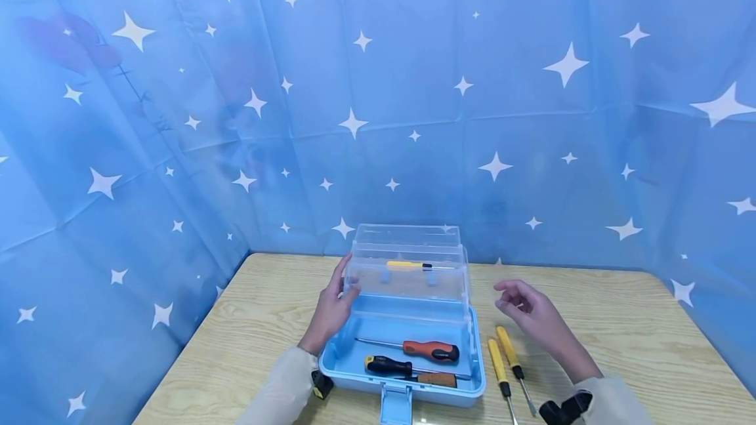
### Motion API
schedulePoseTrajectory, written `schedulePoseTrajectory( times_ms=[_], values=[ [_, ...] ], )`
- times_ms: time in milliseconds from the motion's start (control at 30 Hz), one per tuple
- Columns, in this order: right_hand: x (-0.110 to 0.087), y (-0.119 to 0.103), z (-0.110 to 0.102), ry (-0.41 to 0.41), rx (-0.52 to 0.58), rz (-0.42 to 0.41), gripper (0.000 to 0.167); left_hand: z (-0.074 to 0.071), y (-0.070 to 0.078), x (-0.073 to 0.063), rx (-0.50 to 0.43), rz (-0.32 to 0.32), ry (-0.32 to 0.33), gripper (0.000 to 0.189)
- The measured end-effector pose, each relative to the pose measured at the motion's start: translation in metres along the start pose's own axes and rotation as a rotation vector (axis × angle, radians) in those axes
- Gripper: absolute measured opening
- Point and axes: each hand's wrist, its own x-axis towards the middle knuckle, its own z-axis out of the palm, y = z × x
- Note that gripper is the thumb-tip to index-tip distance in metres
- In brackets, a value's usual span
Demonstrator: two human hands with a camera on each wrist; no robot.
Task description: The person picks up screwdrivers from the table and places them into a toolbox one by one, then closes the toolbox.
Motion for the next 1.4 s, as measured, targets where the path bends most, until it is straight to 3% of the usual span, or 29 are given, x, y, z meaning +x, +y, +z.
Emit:
schedulePoseTrajectory(
  times_ms=[767, 1133, 1400],
  values=[
    [-0.029, 0.03, -0.002, -0.173, 0.071, 0.236, 0.034, 0.0, -0.001, 0.0, -0.017, 0.002, -0.006, 0.061],
    [-0.034, 0.05, 0.001, -0.254, 0.132, 0.149, 0.035, 0.0, 0.002, -0.002, -0.03, -0.01, -0.009, 0.061],
    [-0.036, 0.052, 0.006, -0.238, 0.127, 0.14, 0.037, -0.002, 0.002, -0.001, -0.018, -0.006, -0.021, 0.06]
  ],
)
